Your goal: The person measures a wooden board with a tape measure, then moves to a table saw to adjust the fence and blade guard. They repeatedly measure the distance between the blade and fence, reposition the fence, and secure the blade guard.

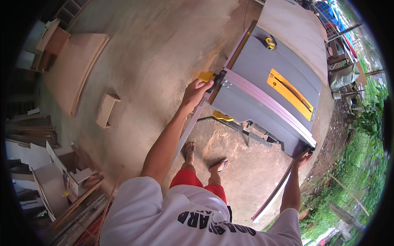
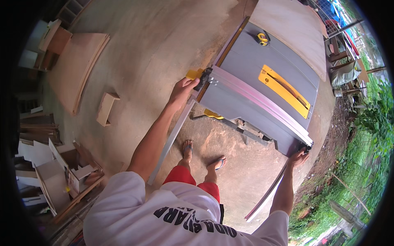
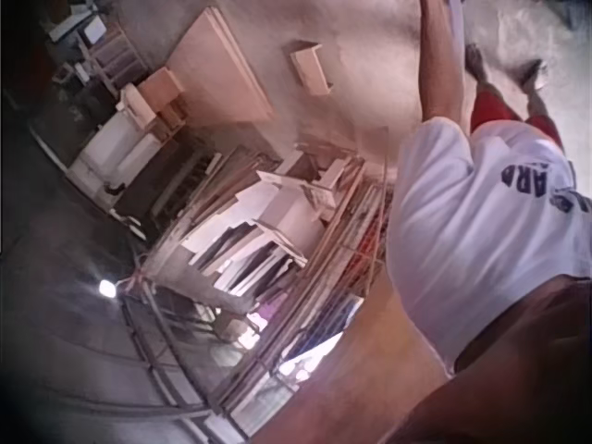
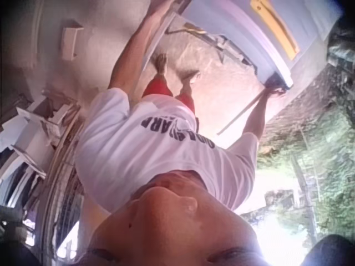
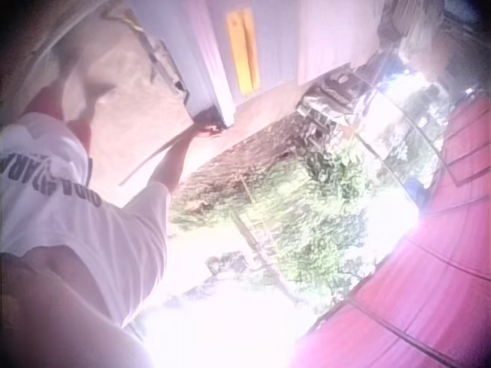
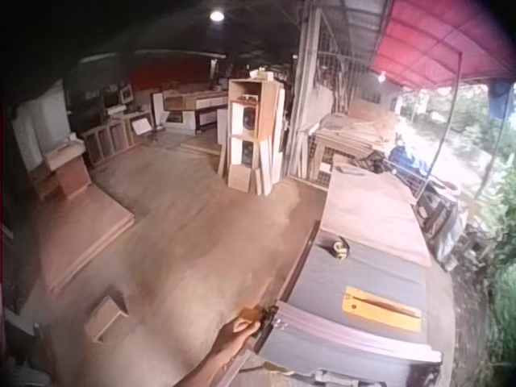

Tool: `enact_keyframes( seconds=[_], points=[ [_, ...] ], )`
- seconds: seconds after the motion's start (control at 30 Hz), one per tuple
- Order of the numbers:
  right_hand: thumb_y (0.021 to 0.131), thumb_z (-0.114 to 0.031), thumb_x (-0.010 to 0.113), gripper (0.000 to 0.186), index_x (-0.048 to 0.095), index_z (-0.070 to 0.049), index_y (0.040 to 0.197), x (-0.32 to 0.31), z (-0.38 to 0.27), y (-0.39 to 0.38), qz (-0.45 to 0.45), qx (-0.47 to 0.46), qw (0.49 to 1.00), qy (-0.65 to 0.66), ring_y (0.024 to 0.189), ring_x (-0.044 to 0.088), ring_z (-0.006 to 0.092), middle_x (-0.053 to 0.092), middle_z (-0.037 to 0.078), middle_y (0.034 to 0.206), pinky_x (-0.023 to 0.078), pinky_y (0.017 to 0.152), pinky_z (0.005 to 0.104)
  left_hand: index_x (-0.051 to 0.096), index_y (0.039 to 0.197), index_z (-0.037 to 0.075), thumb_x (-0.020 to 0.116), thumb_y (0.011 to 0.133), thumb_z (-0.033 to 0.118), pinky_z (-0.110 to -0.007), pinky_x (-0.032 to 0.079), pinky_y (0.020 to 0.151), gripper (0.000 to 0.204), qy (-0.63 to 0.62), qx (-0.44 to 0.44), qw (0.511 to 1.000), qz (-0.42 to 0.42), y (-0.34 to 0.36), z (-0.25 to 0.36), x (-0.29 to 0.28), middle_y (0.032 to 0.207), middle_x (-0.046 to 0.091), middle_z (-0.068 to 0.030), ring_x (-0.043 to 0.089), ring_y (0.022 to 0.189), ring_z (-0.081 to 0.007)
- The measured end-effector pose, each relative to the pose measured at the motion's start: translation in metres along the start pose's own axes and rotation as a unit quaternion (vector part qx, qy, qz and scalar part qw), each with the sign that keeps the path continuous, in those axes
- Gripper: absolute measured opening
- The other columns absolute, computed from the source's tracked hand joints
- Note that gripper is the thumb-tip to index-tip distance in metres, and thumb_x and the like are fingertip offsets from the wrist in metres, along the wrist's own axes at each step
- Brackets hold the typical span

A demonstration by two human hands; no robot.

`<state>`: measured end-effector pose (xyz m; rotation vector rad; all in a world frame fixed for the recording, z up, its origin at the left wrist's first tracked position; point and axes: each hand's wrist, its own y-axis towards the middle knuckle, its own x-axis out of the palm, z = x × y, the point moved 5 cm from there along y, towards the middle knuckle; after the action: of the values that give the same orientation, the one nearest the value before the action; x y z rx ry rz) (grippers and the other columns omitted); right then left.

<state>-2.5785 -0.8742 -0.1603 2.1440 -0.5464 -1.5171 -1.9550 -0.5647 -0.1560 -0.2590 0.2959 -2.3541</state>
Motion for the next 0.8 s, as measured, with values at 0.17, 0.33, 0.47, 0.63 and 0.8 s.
enact_keyframes(
  seconds=[0.17,0.33,0.47,0.63,0.8],
  points=[
    [0.104,-0.056,0.041,0.074,0.055,0.013,0.128,0.004,-0.010,0.002,-0.027,0.001,0.999,0.025,0.118,0.053,0.0480,0.057,0.034,0.122,0.041,0.101,0.0550,0.061,0.127,0.001,0.062,0.100,0.049,-0.034,0.049,0.101,0.055,0.147,0.039,0.988,0.039,-0.018,0.017,0.002,0.125,0.071,-0.0148,0.066,0.120,-0.0256],
    [0.104,-0.060,0.039,0.080,0.056,0.014,0.132,0.008,-0.011,0.005,-0.045,0.018,0.999,-0.019,0.130,0.049,0.0464,0.053,0.037,0.135,0.038,0.112,0.0512,0.062,0.123,0.000,0.052,0.102,0.056,-0.039,0.053,0.094,0.060,0.255,0.034,0.966,0.012,-0.017,0.016,-0.006,0.119,0.072,-0.0184,0.069,0.112,-0.0319],
    [0.100,-0.065,0.046,0.086,0.052,0.012,0.138,0.009,0.000,0.007,-0.050,0.064,0.996,0.030,0.130,0.052,0.0448,0.056,0.033,0.136,0.040,0.111,0.0507,0.061,0.121,-0.002,0.050,0.103,0.055,-0.043,0.055,0.082,0.061,0.288,0.034,0.957,-0.014,-0.007,0.017,0.001,0.107,0.073,-0.0220,0.072,0.097,-0.0352],
    [0.098,-0.066,0.049,0.084,0.054,0.007,0.140,0.013,-0.004,0.007,-0.088,0.099,0.986,0.097,0.132,0.049,0.0432,0.053,0.030,0.141,0.036,0.114,0.0504,0.060,0.123,-0.001,0.049,0.104,0.054,-0.043,0.055,0.086,0.059,0.294,0.010,0.956,-0.012,-0.011,0.023,0.004,0.111,0.072,-0.0224,0.071,0.101,-0.0370],
    [0.100,-0.055,0.056,0.063,0.064,0.000,0.131,0.007,-0.009,0.004,-0.076,0.044,0.986,0.144,0.118,0.056,0.0380,0.060,0.024,0.123,0.041,0.106,0.0465,0.058,0.130,-0.001,0.050,0.102,0.054,-0.039,0.050,0.101,0.062,0.276,0.015,0.961,0.016,-0.018,0.023,0.003,0.127,0.067,-0.0240,0.063,0.123,-0.0396]
  ],
)
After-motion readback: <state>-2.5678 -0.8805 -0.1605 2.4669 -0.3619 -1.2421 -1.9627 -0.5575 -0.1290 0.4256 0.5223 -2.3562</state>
